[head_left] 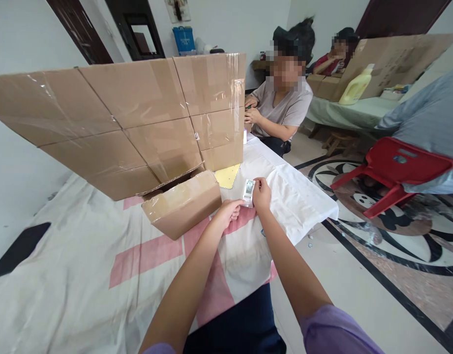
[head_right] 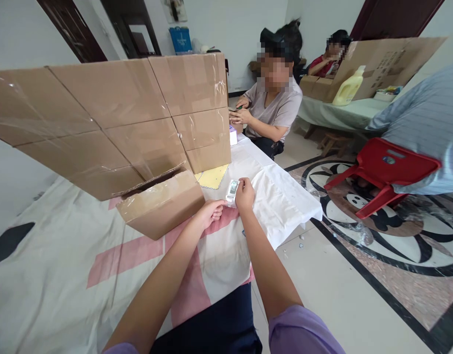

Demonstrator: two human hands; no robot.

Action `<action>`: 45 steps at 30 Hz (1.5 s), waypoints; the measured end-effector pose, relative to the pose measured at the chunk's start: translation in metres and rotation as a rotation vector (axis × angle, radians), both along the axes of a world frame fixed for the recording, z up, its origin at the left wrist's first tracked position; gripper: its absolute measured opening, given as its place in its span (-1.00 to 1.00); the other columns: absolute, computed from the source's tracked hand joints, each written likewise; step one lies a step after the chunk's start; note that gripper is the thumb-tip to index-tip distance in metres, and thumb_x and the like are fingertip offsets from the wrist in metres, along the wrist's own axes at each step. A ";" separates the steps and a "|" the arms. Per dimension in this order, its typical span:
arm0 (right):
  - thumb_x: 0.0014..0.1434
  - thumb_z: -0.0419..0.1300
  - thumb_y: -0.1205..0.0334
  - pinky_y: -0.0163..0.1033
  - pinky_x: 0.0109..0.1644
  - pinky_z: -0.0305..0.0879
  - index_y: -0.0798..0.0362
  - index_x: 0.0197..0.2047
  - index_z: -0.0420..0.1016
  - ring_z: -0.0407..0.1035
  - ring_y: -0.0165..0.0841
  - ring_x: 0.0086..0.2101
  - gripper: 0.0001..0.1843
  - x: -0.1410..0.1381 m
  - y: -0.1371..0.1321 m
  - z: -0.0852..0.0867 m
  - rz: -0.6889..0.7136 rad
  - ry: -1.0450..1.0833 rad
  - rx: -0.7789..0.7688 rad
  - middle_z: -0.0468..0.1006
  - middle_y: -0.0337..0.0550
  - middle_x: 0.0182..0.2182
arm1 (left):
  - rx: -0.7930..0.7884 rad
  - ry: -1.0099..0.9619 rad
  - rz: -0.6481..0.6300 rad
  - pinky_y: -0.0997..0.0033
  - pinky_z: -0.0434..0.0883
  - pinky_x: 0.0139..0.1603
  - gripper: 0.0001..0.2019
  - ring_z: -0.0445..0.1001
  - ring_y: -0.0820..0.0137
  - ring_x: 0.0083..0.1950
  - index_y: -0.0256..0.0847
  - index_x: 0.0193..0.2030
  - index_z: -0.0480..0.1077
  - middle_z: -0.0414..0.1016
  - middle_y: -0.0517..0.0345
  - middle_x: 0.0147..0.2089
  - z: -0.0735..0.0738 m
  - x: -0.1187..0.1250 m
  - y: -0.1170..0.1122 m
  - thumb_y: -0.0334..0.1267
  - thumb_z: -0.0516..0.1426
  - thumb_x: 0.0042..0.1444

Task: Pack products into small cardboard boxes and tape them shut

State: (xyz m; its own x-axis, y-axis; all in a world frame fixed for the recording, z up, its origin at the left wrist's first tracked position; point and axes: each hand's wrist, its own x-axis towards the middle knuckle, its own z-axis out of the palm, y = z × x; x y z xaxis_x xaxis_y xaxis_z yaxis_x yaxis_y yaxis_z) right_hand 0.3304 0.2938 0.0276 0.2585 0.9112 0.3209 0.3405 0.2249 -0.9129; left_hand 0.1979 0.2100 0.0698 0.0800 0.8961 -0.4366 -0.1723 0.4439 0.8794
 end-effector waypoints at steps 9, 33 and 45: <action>0.31 -0.05 0.13 -0.20 -0.18 0.24 -0.04 -0.18 0.45 0.41 -0.22 -0.27 -0.74 0.000 0.001 -0.002 -0.006 0.002 0.000 0.59 -0.15 -0.27 | -0.029 0.039 -0.078 0.49 -0.17 -0.59 -0.69 -0.08 0.59 -0.61 -0.26 -0.35 0.43 -0.05 0.43 -0.59 -0.001 -0.001 0.000 -0.01 0.27 0.10; 0.36 -0.11 0.13 -0.20 -0.11 0.22 -0.02 -0.11 0.42 0.40 -0.23 -0.22 -0.70 -0.002 0.002 -0.003 -0.041 -0.114 -0.035 0.58 -0.13 -0.23 | 0.052 0.195 -0.027 0.46 -0.04 -0.56 -0.79 0.06 0.56 -0.61 -0.26 -0.51 0.46 0.22 0.29 -0.64 -0.014 0.013 0.004 -0.23 0.22 0.10; 0.28 -0.06 0.09 -0.15 -0.09 0.25 -0.02 -0.16 0.48 0.41 -0.18 -0.22 -0.68 0.001 0.001 -0.002 -0.045 -0.041 -0.011 0.57 -0.11 -0.28 | 0.352 0.085 -0.016 0.46 -0.04 -0.56 -0.57 -0.03 0.57 -0.62 -0.24 -0.33 0.52 0.03 0.39 -0.65 -0.030 -0.011 -0.024 0.16 0.23 0.07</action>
